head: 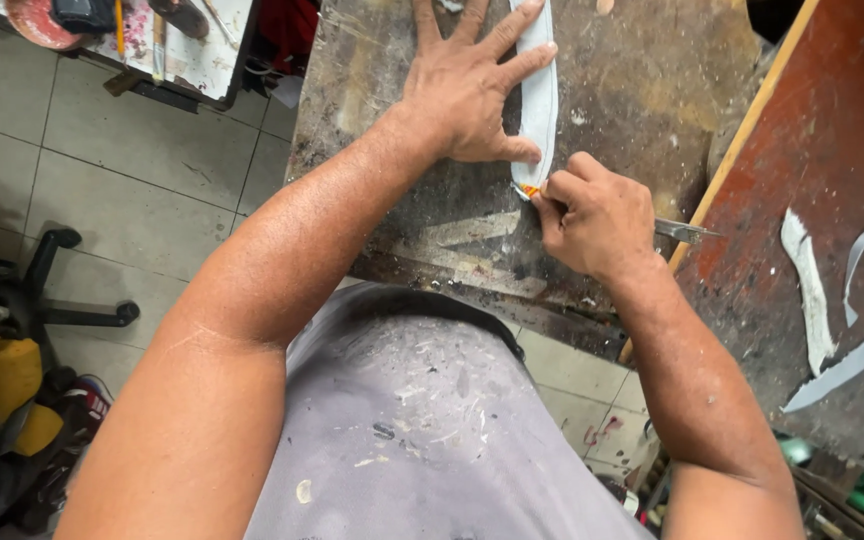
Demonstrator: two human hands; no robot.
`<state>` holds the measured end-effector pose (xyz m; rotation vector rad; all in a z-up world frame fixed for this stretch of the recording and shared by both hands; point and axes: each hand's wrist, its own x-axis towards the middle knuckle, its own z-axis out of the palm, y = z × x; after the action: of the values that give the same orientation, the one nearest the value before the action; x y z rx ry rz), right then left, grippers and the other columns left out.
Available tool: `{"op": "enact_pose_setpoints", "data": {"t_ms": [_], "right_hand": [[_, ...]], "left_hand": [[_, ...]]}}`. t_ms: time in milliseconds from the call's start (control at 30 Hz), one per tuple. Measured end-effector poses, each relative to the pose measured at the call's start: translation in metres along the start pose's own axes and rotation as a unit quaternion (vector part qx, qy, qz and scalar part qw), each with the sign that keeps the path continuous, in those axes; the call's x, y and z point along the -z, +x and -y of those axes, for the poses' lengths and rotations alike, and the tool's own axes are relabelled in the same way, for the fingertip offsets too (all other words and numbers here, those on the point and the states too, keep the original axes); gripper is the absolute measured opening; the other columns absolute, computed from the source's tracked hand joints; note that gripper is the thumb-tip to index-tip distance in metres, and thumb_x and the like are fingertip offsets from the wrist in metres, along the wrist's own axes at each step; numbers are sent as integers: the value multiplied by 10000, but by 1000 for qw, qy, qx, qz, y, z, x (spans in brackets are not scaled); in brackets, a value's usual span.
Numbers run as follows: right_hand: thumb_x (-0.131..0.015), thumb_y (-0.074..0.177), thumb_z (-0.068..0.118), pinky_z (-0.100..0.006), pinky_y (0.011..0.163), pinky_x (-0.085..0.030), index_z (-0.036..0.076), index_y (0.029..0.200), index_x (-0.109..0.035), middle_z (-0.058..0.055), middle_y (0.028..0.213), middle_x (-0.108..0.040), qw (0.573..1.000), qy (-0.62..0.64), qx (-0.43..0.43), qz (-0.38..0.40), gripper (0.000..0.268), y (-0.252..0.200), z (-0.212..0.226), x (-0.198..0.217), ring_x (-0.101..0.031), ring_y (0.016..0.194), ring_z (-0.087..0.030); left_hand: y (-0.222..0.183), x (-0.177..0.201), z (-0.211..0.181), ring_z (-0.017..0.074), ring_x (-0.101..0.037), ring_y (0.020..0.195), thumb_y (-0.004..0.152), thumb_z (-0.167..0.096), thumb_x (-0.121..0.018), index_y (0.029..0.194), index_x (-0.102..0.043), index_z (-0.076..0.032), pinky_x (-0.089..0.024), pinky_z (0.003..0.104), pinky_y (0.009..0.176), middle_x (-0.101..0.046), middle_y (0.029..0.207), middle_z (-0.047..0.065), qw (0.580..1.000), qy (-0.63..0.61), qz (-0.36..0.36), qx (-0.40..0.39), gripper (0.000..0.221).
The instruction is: Tracing a template onto material and cutting it out for shoe repair
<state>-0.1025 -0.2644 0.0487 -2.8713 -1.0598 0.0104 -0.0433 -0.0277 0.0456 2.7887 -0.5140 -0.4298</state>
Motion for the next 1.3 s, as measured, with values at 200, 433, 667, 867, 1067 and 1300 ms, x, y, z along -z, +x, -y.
{"op": "enact_pose_setpoints", "data": {"t_ms": [200,433,667,867,1067,1300], "right_hand": [[-784,852,285,-465,418,-424,174,764,-611,-2,802,-505,998,30,-27,39,223,-3,-9,-2,-580,600,-318],[-771,901,146,-352,594,-430,127,766,-655,3,765,-575,965,233,-96,72,179,-14,-4,13,-539,675,-180],[-774,927,277,-416,509,-420,181,837,-688,27,838,-597,975,119,-186,-33,157,-2,19,-6,-598,697,-219],[-791,934,236,-407,528,-411,146,804,-625,12,819,-568,978,131,-150,-56,229,-5,18,-7,-567,687,-218],[-782,930,305,-428,439,-399,208,811,-651,32,861,-561,987,33,-148,-45,202,7,24,-7,-591,634,-263],[-774,946,325,-366,405,-367,182,767,-600,30,824,-525,994,-7,-107,-16,287,2,15,-9,-528,590,-209]], "left_hand": [[0,0,3,397,12,1550,717,-960,-521,1622,-283,-372,54,844,1094,-68,1717,-16,1000,2,7,7,1105],[4,-13,8,384,62,1534,677,-1003,-494,1602,-347,-365,101,847,1074,-115,1718,-14,999,1,-43,-6,1133],[7,-13,10,376,124,1520,690,-1000,-471,1591,-358,-353,130,854,1058,-121,1722,-3,999,-4,-39,-7,1115],[8,-17,13,408,88,1528,694,-1000,-490,1602,-348,-357,127,844,1069,-98,1721,1,999,-16,-48,-13,1121],[8,-17,14,411,68,1527,686,-990,-513,1588,-388,-348,109,853,1068,-111,1716,-1,998,-18,-54,-14,1114],[8,-14,13,407,84,1524,687,-982,-524,1592,-380,-353,122,846,1071,-113,1718,-1,998,-19,-52,-13,1112]]}}
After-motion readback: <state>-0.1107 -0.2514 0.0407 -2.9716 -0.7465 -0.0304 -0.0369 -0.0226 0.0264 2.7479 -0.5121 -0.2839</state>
